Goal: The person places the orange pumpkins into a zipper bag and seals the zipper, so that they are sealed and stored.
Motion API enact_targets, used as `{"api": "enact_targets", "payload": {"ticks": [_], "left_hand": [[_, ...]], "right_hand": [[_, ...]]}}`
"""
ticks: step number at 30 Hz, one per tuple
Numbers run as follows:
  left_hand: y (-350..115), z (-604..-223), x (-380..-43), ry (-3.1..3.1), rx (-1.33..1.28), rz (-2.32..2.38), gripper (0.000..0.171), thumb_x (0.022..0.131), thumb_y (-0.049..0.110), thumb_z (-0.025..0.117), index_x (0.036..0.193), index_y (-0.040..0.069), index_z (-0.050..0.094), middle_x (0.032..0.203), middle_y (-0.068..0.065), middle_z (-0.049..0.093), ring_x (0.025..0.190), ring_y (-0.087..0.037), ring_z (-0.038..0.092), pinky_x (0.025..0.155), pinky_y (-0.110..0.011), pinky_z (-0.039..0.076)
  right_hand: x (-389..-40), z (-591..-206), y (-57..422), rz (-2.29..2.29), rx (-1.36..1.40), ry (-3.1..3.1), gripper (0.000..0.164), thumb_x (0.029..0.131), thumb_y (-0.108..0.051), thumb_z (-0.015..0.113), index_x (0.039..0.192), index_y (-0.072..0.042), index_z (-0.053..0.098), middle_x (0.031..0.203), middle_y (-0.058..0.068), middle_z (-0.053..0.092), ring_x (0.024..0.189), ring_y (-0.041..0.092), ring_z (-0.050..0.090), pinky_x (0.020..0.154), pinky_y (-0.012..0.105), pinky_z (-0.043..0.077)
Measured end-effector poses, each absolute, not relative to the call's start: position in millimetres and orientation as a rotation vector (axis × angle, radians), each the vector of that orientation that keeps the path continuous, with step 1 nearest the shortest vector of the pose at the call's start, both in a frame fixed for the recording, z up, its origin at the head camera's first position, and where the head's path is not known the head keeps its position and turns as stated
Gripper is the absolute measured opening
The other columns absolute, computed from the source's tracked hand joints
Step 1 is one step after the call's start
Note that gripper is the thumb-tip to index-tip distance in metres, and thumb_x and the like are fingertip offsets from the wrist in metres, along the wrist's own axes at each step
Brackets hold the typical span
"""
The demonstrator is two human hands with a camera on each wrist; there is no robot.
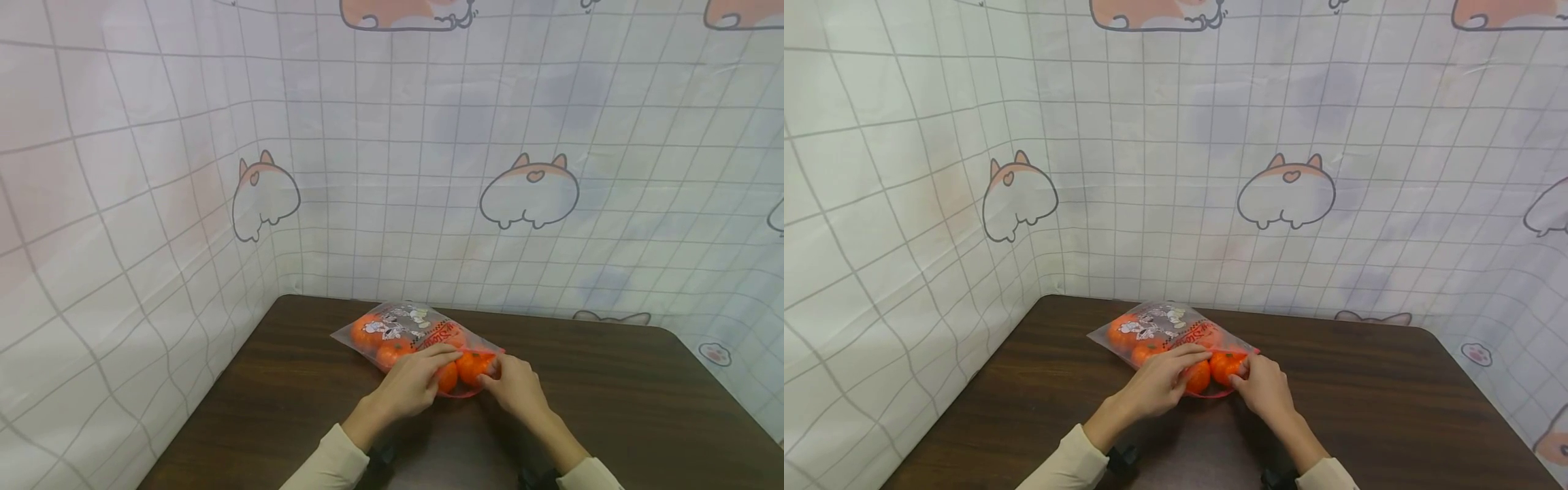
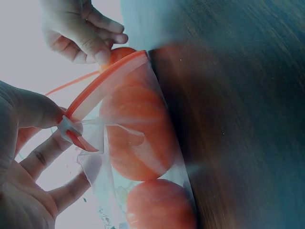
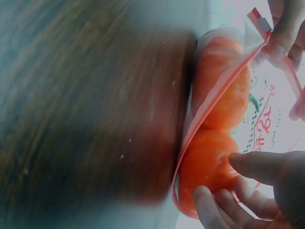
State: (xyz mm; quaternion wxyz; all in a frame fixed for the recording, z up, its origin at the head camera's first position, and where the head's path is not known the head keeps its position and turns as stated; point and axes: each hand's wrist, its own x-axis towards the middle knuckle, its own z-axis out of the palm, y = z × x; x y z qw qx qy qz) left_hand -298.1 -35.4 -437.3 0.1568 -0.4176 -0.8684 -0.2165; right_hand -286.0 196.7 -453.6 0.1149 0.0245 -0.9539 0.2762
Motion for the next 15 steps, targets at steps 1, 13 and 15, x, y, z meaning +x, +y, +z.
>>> {"api": "enact_targets", "payload": {"ticks": [1,13,15], "left_hand": [[-35.6,-437.2,-298.0,-2.489,-1.196,-0.626,0.056,0.089,-0.001,0.066,0.142,0.015,0.061,0.148,0.003,0.059,0.117,-0.017,0.068,0.09,-0.028,0.057],[-35.9,-437.0,-298.0,-2.476,-1.23,-0.683,0.055,0.09,-0.004,0.064,0.142,0.013,0.061,0.146,0.002,0.06,0.13,-0.017,0.061,0.104,-0.034,0.052],[-35.9,-437.3,-298.0,-2.475,-1.233,-0.677,0.055,0.09,-0.004,0.064,0.142,0.013,0.061,0.145,0.002,0.06,0.131,-0.017,0.061,0.104,-0.034,0.052]], "right_hand": [[-285.8,-453.3,196.4,0.808,0.082,-2.789,0.02,0.083,-0.022,0.082,0.082,-0.009,0.066,0.076,0.001,0.063,0.069,0.017,0.057,0.062,0.037,0.047],[-282.4,-450.1,191.8,0.968,0.233,-2.893,0.044,0.09,-0.016,0.074,0.128,0.003,0.062,0.085,0.004,0.064,0.073,0.016,0.057,0.062,0.034,0.047],[-282.4,-450.7,192.2,0.985,0.257,-2.905,0.046,0.091,-0.015,0.073,0.131,0.002,0.061,0.082,0.004,0.061,0.07,0.016,0.054,0.061,0.033,0.044]]}}
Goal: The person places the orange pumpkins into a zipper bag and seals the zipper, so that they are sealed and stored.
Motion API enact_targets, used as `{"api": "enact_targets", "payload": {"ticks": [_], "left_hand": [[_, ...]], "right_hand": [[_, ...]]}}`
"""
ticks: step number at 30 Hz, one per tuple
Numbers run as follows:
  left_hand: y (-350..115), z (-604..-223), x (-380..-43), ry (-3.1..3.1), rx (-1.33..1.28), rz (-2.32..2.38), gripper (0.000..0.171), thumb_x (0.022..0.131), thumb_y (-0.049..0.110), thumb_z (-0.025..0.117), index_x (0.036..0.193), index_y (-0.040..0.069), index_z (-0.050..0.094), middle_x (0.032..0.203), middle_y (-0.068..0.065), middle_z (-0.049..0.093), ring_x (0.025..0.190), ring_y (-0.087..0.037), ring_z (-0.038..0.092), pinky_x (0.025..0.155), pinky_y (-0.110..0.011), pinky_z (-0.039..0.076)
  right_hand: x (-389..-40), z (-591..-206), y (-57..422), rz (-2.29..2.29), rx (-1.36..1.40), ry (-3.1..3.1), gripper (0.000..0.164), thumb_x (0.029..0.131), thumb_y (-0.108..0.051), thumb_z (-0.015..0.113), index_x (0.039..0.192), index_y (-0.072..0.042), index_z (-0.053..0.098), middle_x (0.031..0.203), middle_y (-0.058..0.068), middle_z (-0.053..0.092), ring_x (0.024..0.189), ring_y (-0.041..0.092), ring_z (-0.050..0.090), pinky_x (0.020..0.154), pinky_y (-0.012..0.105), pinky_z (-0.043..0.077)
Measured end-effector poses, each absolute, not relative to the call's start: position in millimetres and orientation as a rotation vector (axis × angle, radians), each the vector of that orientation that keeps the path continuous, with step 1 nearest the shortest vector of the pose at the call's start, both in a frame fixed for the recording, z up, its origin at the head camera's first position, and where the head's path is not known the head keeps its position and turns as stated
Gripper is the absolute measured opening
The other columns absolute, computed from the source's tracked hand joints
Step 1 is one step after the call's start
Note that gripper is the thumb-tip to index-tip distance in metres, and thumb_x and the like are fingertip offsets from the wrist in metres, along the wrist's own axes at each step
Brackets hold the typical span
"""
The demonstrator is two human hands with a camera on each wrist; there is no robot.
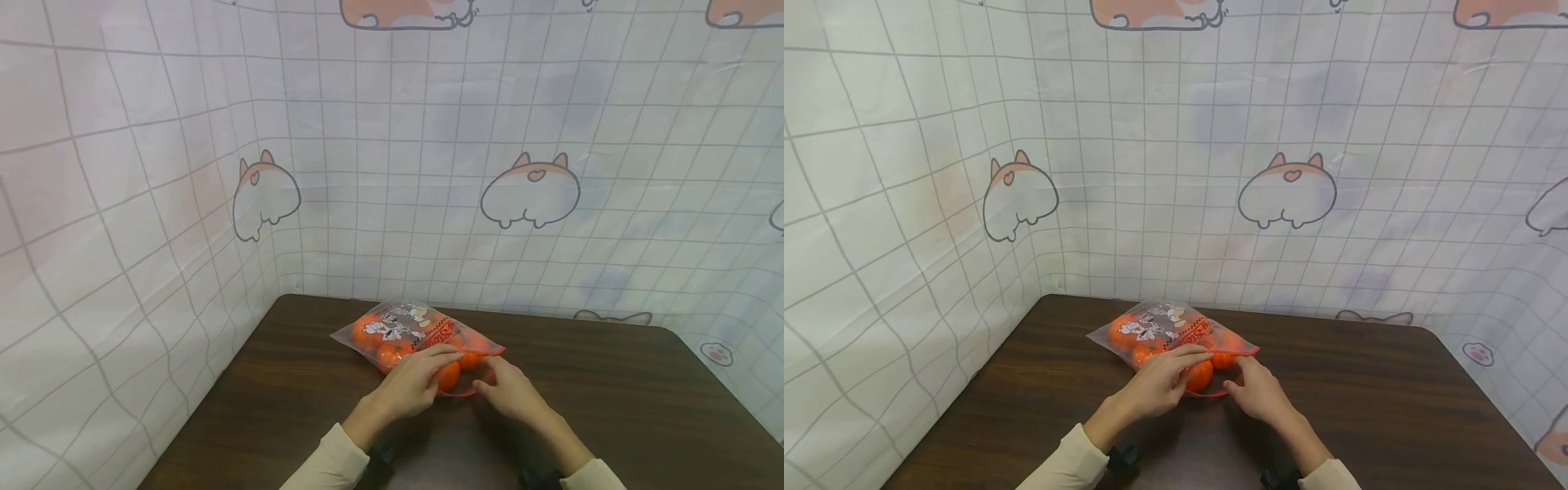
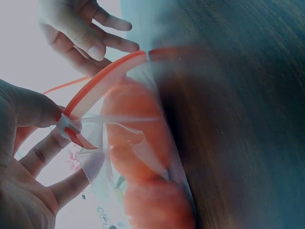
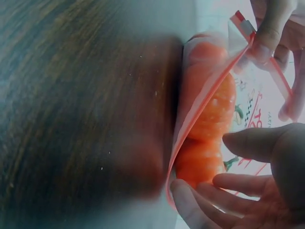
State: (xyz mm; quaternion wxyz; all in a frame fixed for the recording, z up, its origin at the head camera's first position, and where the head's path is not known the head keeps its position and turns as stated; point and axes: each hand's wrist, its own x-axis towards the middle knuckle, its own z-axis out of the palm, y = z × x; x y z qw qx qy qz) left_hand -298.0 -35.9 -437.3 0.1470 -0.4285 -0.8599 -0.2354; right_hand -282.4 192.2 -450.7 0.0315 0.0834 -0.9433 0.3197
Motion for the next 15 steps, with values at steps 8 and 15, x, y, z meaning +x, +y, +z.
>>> {"api": "enact_targets", "payload": {"ticks": [8,15], "left_hand": [[-36.9,-438.0,-298.9,-2.474,-1.232,-0.694,0.058,0.089,-0.003,0.065,0.144,0.015,0.06,0.147,0.003,0.059,0.117,-0.014,0.067,0.091,-0.025,0.056],[-37.8,-436.5,-299.3,-2.486,-1.228,-0.701,0.058,0.088,-0.001,0.067,0.143,0.017,0.061,0.146,0.003,0.06,0.095,-0.01,0.066,0.073,-0.014,0.048]], "right_hand": [[-285.1,-448.6,198.2,1.01,0.264,-2.906,0.035,0.091,-0.019,0.074,0.121,-0.002,0.067,0.101,0.008,0.072,0.087,0.019,0.066,0.069,0.037,0.053],[-287.9,-435.9,202.0,1.035,0.216,-2.827,0.011,0.092,-0.019,0.072,0.092,-0.011,0.065,0.078,0.0,0.065,0.068,0.015,0.055,0.06,0.031,0.044]]}}
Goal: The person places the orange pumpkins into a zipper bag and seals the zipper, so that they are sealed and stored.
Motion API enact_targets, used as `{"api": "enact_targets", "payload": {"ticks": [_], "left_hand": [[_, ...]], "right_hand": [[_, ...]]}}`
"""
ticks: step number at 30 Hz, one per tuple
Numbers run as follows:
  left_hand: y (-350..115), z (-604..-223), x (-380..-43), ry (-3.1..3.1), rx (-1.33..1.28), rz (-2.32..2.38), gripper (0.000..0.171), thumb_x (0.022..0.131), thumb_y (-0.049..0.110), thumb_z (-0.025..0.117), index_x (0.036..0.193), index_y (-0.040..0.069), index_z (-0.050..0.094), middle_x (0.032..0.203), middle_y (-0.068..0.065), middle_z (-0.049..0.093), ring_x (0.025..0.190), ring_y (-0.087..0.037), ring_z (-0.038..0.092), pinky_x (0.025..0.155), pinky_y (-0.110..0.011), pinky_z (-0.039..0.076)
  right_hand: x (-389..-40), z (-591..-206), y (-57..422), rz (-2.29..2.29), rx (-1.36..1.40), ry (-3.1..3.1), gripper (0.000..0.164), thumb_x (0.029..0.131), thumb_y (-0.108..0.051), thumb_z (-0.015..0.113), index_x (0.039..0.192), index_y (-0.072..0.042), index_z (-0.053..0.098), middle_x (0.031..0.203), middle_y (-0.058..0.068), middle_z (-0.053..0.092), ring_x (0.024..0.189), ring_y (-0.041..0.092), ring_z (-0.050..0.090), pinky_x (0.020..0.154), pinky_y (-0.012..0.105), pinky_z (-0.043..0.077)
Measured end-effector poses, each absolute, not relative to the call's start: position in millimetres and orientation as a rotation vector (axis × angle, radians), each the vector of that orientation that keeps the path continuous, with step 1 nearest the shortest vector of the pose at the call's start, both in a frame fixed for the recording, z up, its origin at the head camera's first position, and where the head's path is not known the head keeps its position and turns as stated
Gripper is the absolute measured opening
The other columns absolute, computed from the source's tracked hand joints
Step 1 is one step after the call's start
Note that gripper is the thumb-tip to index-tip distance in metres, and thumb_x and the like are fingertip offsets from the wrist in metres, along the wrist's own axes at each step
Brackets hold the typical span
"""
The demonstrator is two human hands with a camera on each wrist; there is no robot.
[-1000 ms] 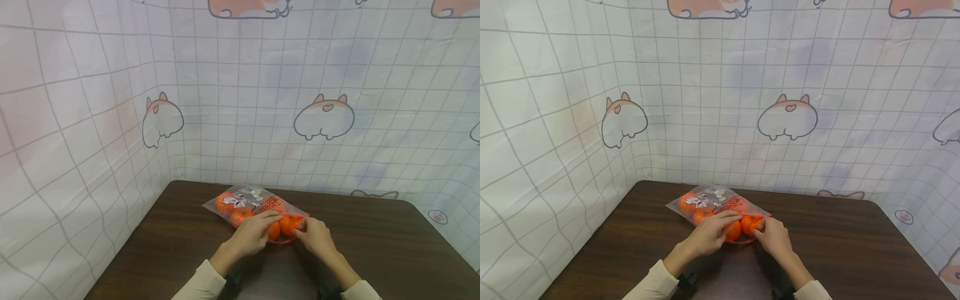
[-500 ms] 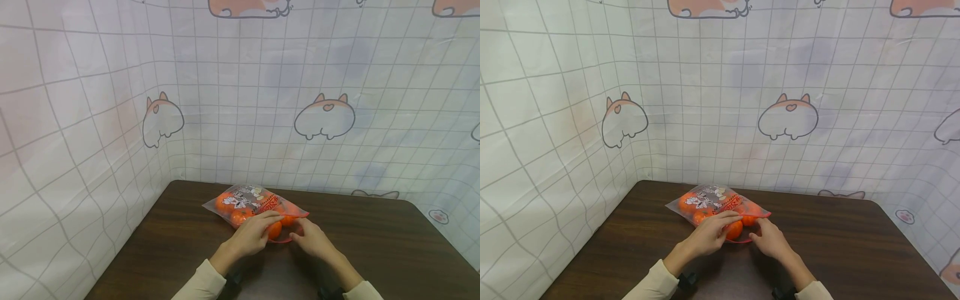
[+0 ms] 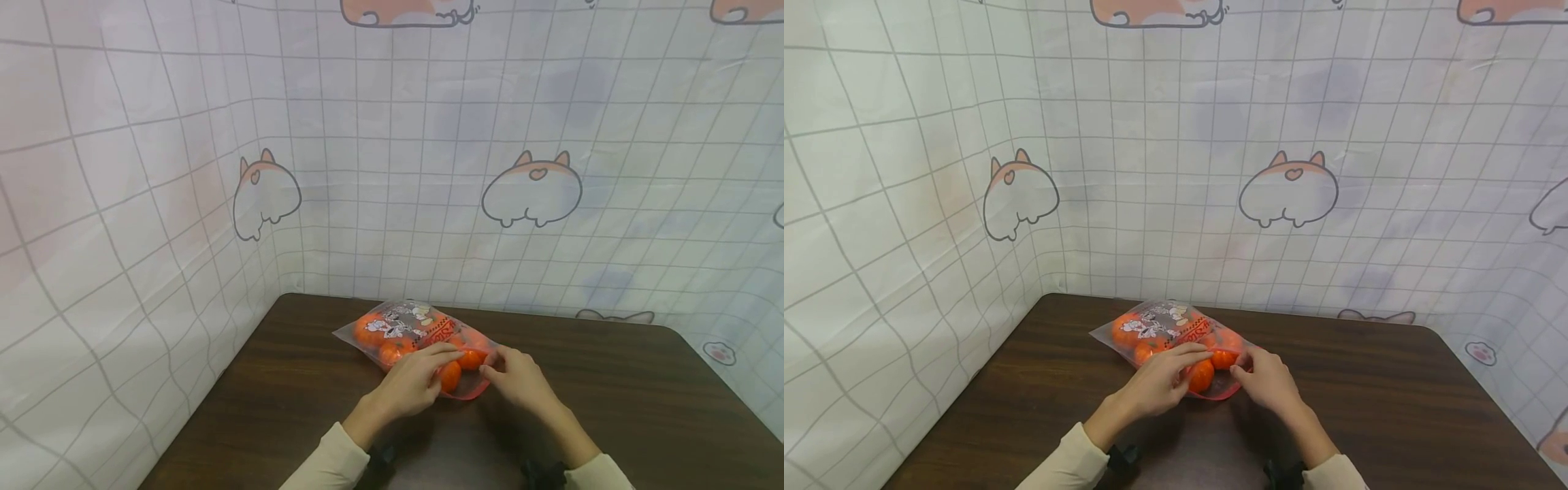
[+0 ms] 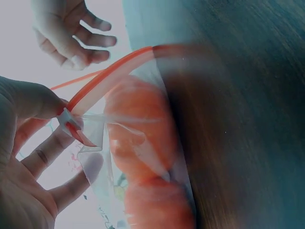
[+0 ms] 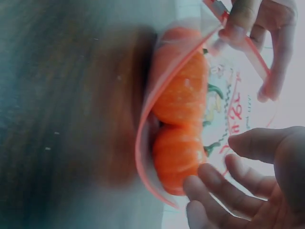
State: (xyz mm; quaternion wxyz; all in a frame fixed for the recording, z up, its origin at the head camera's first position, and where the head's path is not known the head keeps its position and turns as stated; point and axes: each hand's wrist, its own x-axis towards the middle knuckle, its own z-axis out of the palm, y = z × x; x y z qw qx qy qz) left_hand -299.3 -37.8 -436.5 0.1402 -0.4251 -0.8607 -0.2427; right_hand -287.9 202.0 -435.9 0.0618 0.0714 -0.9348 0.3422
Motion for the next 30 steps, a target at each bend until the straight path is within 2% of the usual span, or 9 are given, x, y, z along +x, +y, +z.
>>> {"api": "enact_targets", "payload": {"ticks": [5,8,15,17,19,25,30], "left_hand": [[-37.7,-434.1,-299.1,-2.51,-1.227,-0.71,0.059,0.088,-0.001,0.067,0.143,0.019,0.061,0.145,0.004,0.06,0.09,-0.008,0.061,0.065,-0.013,0.04],[-37.9,-432.7,-298.7,-2.513,-1.233,-0.688,0.059,0.087,-0.001,0.068,0.142,0.02,0.062,0.145,0.005,0.059,0.092,-0.008,0.062,0.064,-0.014,0.04],[-40.3,-429.4,-297.7,-2.509,-1.238,-0.656,0.049,0.089,0.008,0.068,0.136,0.022,0.066,0.135,0.007,0.066,0.105,-0.009,0.064,0.084,-0.021,0.05],[-41.9,-427.0,-297.7,-2.524,-1.241,-0.686,0.048,0.09,0.008,0.067,0.136,0.022,0.065,0.133,0.007,0.067,0.103,-0.009,0.063,0.086,-0.022,0.051],[-43.9,-423.6,-297.8,-2.537,-1.244,-0.728,0.044,0.091,0.008,0.066,0.134,0.02,0.065,0.13,0.005,0.069,0.094,-0.008,0.063,0.083,-0.02,0.051],[-52.7,-415.1,-300.6,-2.597,-1.206,-0.795,0.029,0.093,0.003,0.059,0.115,0.017,0.072,0.11,0.005,0.075,0.078,-0.002,0.058,0.073,-0.016,0.049],[-65.1,-412.7,-302.1,-2.643,-1.179,-0.669,0.027,0.084,-0.002,0.06,0.098,0.016,0.074,0.095,0.006,0.074,0.084,-0.004,0.062,0.077,-0.02,0.052]], "right_hand": [[-288.8,-426.6,201.9,1.029,0.183,-2.743,0.017,0.09,-0.018,0.074,0.094,-0.009,0.06,0.078,0.002,0.062,0.068,0.015,0.052,0.059,0.029,0.042],[-291.0,-422.9,199.7,1.033,0.202,-2.71,0.02,0.089,-0.015,0.075,0.099,-0.007,0.06,0.08,0.003,0.063,0.07,0.015,0.055,0.06,0.029,0.044],[-294.8,-424.1,194.6,1.011,0.281,-2.709,0.024,0.089,-0.012,0.075,0.108,-0.006,0.061,0.079,0.001,0.061,0.07,0.014,0.055,0.059,0.027,0.044],[-295.1,-425.2,193.8,1.006,0.279,-2.717,0.021,0.09,-0.012,0.075,0.106,-0.007,0.062,0.078,0.001,0.061,0.068,0.014,0.053,0.058,0.027,0.043],[-294.8,-425.9,193.2,1.008,0.277,-2.723,0.018,0.09,-0.012,0.074,0.103,-0.008,0.062,0.077,0.001,0.06,0.066,0.014,0.052,0.056,0.027,0.042],[-293.8,-426.3,192.9,1.005,0.266,-2.734,0.012,0.091,-0.012,0.072,0.098,-0.011,0.062,0.076,0.001,0.062,0.064,0.013,0.052,0.056,0.028,0.042],[-293.1,-426.2,194.4,0.978,0.291,-2.746,0.011,0.092,-0.016,0.072,0.097,-0.012,0.063,0.076,0.0,0.063,0.064,0.012,0.053,0.056,0.028,0.044]]}}
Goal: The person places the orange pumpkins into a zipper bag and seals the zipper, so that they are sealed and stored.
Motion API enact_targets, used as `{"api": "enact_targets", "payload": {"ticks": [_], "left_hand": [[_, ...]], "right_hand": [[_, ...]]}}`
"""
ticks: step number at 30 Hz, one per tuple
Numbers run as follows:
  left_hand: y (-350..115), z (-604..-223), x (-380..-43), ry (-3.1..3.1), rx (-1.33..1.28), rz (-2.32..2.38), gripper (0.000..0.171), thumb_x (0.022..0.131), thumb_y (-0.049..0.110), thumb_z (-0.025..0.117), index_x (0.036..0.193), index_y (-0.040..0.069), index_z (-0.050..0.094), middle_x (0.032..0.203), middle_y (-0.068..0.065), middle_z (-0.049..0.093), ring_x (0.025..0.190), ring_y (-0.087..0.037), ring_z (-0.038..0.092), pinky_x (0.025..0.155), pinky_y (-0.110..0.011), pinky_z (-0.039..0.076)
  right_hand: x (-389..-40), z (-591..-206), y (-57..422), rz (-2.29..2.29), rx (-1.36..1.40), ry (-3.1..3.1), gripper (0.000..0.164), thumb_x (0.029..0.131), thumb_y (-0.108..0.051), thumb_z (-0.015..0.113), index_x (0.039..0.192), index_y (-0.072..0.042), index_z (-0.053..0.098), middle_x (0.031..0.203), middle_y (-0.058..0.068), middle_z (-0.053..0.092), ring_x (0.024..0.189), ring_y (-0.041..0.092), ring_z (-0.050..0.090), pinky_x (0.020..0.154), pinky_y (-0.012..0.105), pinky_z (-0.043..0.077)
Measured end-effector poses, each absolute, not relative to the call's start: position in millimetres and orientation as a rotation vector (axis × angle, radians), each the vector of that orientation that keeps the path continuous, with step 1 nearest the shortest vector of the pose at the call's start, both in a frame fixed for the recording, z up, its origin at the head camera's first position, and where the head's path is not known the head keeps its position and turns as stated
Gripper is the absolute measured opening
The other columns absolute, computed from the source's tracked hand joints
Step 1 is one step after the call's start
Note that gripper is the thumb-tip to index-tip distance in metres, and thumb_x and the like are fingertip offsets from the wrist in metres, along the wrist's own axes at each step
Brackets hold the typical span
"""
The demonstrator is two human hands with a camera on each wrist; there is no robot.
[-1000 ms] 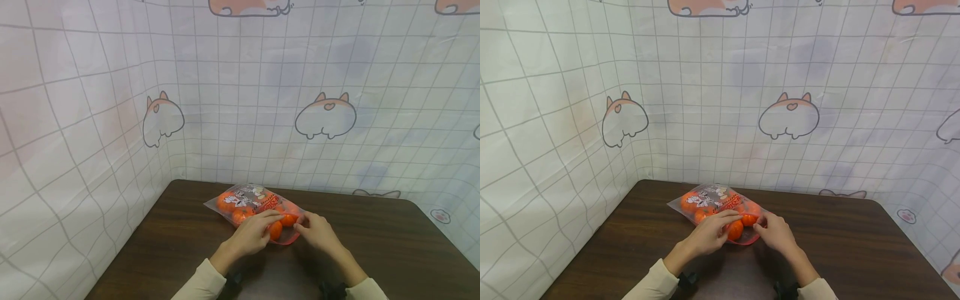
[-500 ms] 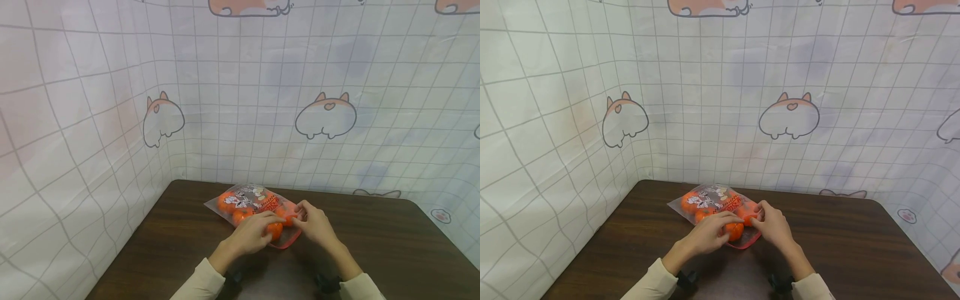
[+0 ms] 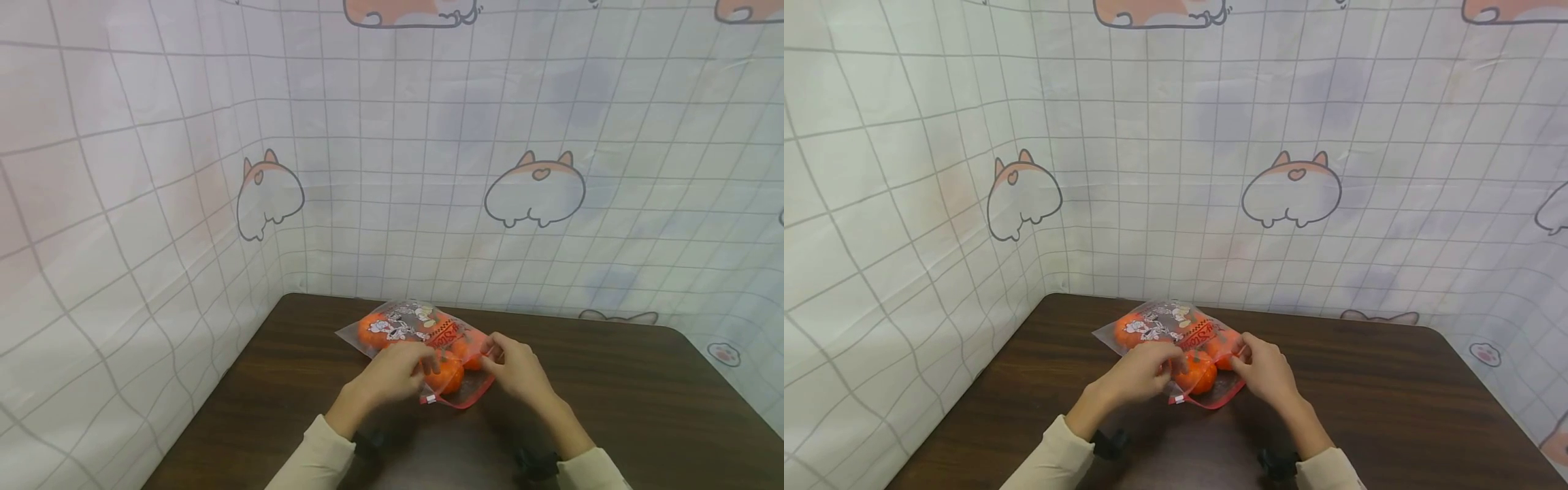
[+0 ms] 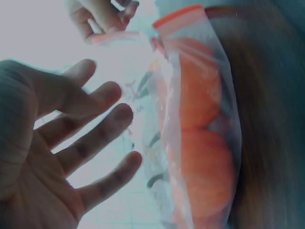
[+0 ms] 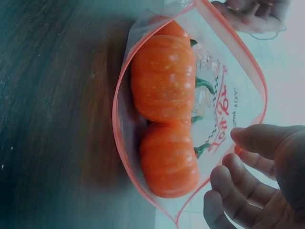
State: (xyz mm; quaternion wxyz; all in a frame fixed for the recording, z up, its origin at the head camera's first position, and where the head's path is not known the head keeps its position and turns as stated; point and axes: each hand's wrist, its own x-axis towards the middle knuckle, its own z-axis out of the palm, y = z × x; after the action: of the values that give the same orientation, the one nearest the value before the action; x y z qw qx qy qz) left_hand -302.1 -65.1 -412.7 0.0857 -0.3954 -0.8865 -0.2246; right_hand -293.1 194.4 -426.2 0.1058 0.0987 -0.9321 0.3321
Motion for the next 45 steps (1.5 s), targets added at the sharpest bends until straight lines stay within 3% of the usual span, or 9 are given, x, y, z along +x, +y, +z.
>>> {"api": "enact_targets", "payload": {"ticks": [6,12,17,24,28,37,45], "left_hand": [[-76.6,-420.2,-299.4,-2.663,-1.219,-0.333,0.026,0.075,0.01,0.078,0.097,0.023,0.073,0.094,0.007,0.065,0.091,-0.012,0.056,0.083,-0.031,0.048],[-79.1,-430.7,-297.4,-2.69,-1.176,-0.196,0.034,0.073,0.029,0.089,0.101,0.026,0.07,0.091,0.01,0.059,0.09,-0.012,0.053,0.08,-0.031,0.045],[-76.4,-434.0,-296.7,-2.677,-1.17,-0.153,0.044,0.075,0.033,0.089,0.113,0.025,0.069,0.096,0.01,0.061,0.092,-0.01,0.058,0.085,-0.033,0.049],[-74.7,-437.7,-298.5,-2.639,-1.203,-0.203,0.016,0.081,0.037,0.084,0.09,0.03,0.072,0.089,0.011,0.061,0.083,-0.006,0.053,0.077,-0.027,0.043],[-74.5,-438.0,-300.4,-2.596,-1.219,-0.26,0.008,0.086,0.037,0.081,0.087,0.031,0.075,0.086,0.012,0.058,0.08,-0.005,0.05,0.07,-0.023,0.038],[-70.5,-433.6,-301.1,-2.501,-1.241,-0.44,0.01,0.092,0.034,0.075,0.092,0.024,0.077,0.088,0.011,0.064,0.08,-0.005,0.052,0.072,-0.023,0.041],[-68.3,-434.3,-301.9,-2.497,-1.187,-0.478,0.01,0.094,0.033,0.072,0.088,0.026,0.072,0.079,0.015,0.063,0.076,-0.002,0.051,0.07,-0.021,0.04]], "right_hand": [[-289.7,-425.2,198.8,0.965,0.35,-2.751,0.016,0.092,-0.016,0.073,0.103,-0.012,0.063,0.08,-0.002,0.062,0.068,0.012,0.054,0.059,0.026,0.044],[-280.7,-420.0,193.0,1.016,0.541,-2.703,0.019,0.09,-0.014,0.077,0.104,-0.013,0.064,0.078,-0.005,0.061,0.065,0.007,0.053,0.059,0.024,0.047],[-272.2,-418.2,181.2,1.053,0.714,-2.692,0.017,0.091,-0.014,0.076,0.103,-0.013,0.065,0.076,-0.008,0.06,0.064,0.004,0.052,0.059,0.023,0.048],[-266.6,-421.1,167.2,1.045,0.869,-2.702,0.016,0.091,-0.017,0.077,0.103,-0.013,0.067,0.077,-0.011,0.064,0.067,0.0,0.055,0.061,0.022,0.049],[-265.7,-424.7,162.3,1.02,0.913,-2.727,0.016,0.091,-0.021,0.077,0.103,-0.014,0.068,0.073,-0.012,0.062,0.063,-0.001,0.052,0.058,0.022,0.047],[-263.8,-429.0,155.1,0.983,0.878,-2.721,0.014,0.089,-0.024,0.079,0.095,-0.02,0.068,0.07,-0.015,0.059,0.061,-0.003,0.051,0.055,0.021,0.046],[-262.8,-431.5,151.9,0.898,0.769,-2.724,0.02,0.084,-0.028,0.084,0.091,-0.023,0.066,0.07,-0.016,0.057,0.06,-0.003,0.048,0.056,0.021,0.043]]}}
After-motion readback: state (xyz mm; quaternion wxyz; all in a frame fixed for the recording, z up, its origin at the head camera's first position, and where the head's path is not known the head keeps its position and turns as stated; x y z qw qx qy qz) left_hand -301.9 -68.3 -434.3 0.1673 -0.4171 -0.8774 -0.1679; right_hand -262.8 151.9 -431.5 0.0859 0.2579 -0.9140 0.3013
